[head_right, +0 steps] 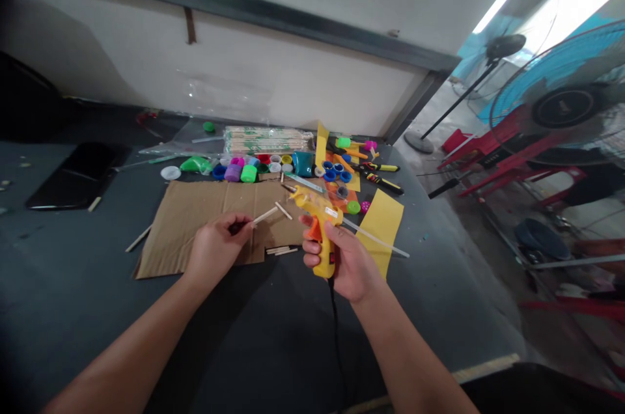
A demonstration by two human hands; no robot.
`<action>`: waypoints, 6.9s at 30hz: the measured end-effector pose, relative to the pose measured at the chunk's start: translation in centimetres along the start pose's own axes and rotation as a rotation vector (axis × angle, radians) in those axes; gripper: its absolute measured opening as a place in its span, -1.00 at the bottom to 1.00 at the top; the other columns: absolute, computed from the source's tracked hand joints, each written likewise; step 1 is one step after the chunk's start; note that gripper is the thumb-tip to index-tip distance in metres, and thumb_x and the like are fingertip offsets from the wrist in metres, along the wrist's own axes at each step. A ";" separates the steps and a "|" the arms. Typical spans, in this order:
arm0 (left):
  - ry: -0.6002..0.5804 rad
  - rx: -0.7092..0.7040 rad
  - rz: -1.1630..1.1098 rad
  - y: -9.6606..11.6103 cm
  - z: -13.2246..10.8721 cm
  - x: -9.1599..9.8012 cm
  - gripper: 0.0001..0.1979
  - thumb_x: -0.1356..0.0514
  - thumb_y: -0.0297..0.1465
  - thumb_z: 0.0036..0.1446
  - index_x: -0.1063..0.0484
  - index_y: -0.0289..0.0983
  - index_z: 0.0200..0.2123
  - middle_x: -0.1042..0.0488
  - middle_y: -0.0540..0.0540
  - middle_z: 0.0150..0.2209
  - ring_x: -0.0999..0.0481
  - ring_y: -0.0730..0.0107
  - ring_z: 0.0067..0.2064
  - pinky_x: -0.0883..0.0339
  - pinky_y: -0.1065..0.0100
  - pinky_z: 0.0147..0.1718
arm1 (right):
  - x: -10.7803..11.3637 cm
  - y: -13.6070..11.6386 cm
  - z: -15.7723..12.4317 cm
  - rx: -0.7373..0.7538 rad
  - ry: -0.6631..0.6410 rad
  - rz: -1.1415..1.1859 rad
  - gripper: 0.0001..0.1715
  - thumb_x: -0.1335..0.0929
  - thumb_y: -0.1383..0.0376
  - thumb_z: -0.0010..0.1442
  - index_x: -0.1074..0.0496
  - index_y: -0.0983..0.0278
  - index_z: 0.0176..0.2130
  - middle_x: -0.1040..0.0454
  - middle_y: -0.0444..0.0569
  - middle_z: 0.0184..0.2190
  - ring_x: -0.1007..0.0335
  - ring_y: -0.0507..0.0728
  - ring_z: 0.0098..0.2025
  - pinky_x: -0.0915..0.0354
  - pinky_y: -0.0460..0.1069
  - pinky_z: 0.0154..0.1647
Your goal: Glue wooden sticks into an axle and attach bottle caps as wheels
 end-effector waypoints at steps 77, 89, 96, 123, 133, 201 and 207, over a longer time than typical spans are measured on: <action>-0.221 -0.032 0.061 -0.1 0.8 1.2 -0.77 -0.12 -0.24 0.09 -0.53 -0.18 -0.32 -0.57 -0.04 -0.33 -0.51 0.26 -0.29 -0.28 0.32 -0.29 | -0.2 -1.2 6.7 0.594 0.239 -1.290 -0.93 -0.33 0.30 0.09 -0.40 0.25 -0.36 -0.47 -0.11 -0.45 -0.35 0.03 -0.45 -0.27 -0.08 -0.36; -0.185 -0.142 0.183 0.3 0.8 0.5 -0.79 -0.11 -0.30 0.14 -0.53 -0.20 -0.29 -0.55 -0.08 -0.28 -0.50 0.23 -0.23 -0.28 0.29 -0.24 | -2.6 0.6 6.3 0.748 -0.060 -1.495 -0.86 -0.27 0.34 0.22 -0.43 0.25 -0.27 -0.43 -0.04 -0.32 -0.33 0.07 -0.27 -0.22 -0.04 -0.19; -0.170 -0.137 0.188 0.2 0.8 0.4 -0.78 -0.10 -0.28 0.14 -0.53 -0.19 -0.29 -0.56 -0.07 -0.28 -0.49 0.22 -0.22 -0.28 0.29 -0.24 | -2.5 0.6 6.4 0.771 -0.057 -1.585 -0.85 -0.29 0.31 0.25 -0.46 0.26 -0.27 -0.46 -0.03 -0.33 -0.34 0.10 -0.24 -0.18 0.00 -0.14; -0.159 -0.166 0.218 0.6 0.6 0.5 -0.82 -0.13 -0.35 0.12 -0.53 -0.21 -0.29 -0.54 -0.07 -0.30 -0.49 0.26 -0.25 -0.29 0.30 -0.25 | -2.6 0.9 6.4 0.826 -0.068 -1.557 -0.83 -0.27 0.35 0.27 -0.46 0.27 -0.29 -0.46 0.00 -0.31 -0.35 0.12 -0.20 -0.25 0.00 -0.13; -0.164 -0.171 0.216 0.8 0.6 0.6 -0.83 -0.13 -0.36 0.12 -0.53 -0.21 -0.29 -0.54 -0.05 -0.32 -0.49 0.29 -0.27 -0.30 0.32 -0.27 | -2.7 0.8 6.3 0.865 -0.064 -1.542 -0.86 -0.29 0.36 0.24 -0.45 0.27 -0.31 -0.47 0.00 -0.33 -0.37 0.12 -0.22 -0.27 0.01 -0.14; -0.172 -0.170 0.170 0.9 0.6 0.7 -0.87 -0.16 -0.37 0.12 -0.53 -0.17 -0.36 -0.57 -0.01 -0.31 -0.51 0.27 -0.23 -0.32 0.29 -0.20 | -0.9 0.3 6.9 0.734 -0.038 -1.345 -0.88 -0.42 0.24 0.15 -0.54 0.22 -0.27 -0.51 -0.10 -0.37 -0.38 0.03 -0.37 -0.26 -0.08 -0.34; -0.165 -0.169 0.180 0.9 0.6 0.6 -0.87 -0.16 -0.36 0.12 -0.53 -0.16 -0.37 -0.57 0.00 -0.31 -0.51 0.27 -0.22 -0.32 0.29 -0.20 | -0.8 0.6 7.1 0.702 -0.061 -1.370 -0.92 -0.40 0.27 0.17 -0.51 0.21 -0.28 -0.49 -0.12 -0.39 -0.37 0.02 -0.38 -0.25 -0.08 -0.36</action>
Point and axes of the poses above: each hand's wrist, its own z-axis towards the middle knuckle, its own x-axis out of the back of the hand, y = z × x, the point moved 5 cm from there along z, towards the middle knuckle
